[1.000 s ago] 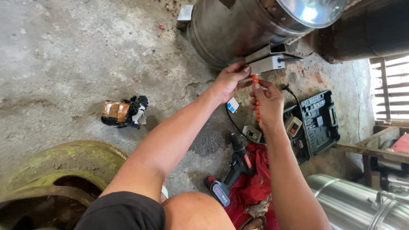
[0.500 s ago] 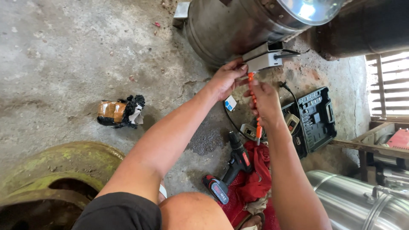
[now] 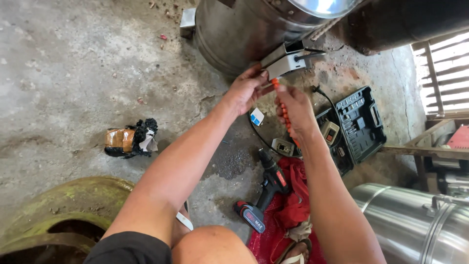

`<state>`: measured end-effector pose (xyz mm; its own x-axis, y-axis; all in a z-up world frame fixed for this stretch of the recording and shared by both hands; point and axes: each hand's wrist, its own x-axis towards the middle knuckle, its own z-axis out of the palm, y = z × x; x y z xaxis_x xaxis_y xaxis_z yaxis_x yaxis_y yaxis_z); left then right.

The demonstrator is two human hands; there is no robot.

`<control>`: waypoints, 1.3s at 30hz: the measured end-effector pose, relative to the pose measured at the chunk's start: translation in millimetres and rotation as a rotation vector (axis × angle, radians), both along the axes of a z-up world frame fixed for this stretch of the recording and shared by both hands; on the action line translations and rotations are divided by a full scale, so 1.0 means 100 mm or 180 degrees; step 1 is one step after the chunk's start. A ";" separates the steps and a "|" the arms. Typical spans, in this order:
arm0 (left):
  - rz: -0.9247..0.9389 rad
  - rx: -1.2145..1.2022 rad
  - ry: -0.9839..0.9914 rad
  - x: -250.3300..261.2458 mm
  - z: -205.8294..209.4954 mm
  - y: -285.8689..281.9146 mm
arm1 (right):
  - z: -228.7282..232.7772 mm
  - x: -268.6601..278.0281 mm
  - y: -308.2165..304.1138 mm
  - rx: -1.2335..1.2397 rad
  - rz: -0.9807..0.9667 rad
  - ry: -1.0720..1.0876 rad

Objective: Repairing electrical components on a stainless steel appliance using a power drill and other tools.

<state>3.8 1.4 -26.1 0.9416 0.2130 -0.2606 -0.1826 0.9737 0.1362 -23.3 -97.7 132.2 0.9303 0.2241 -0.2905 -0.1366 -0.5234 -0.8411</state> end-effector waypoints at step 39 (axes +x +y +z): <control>-0.0195 0.0284 0.0009 -0.13 0.10 0.12 | -0.03 0.10 0.07 0.0598 -0.0506 0.0910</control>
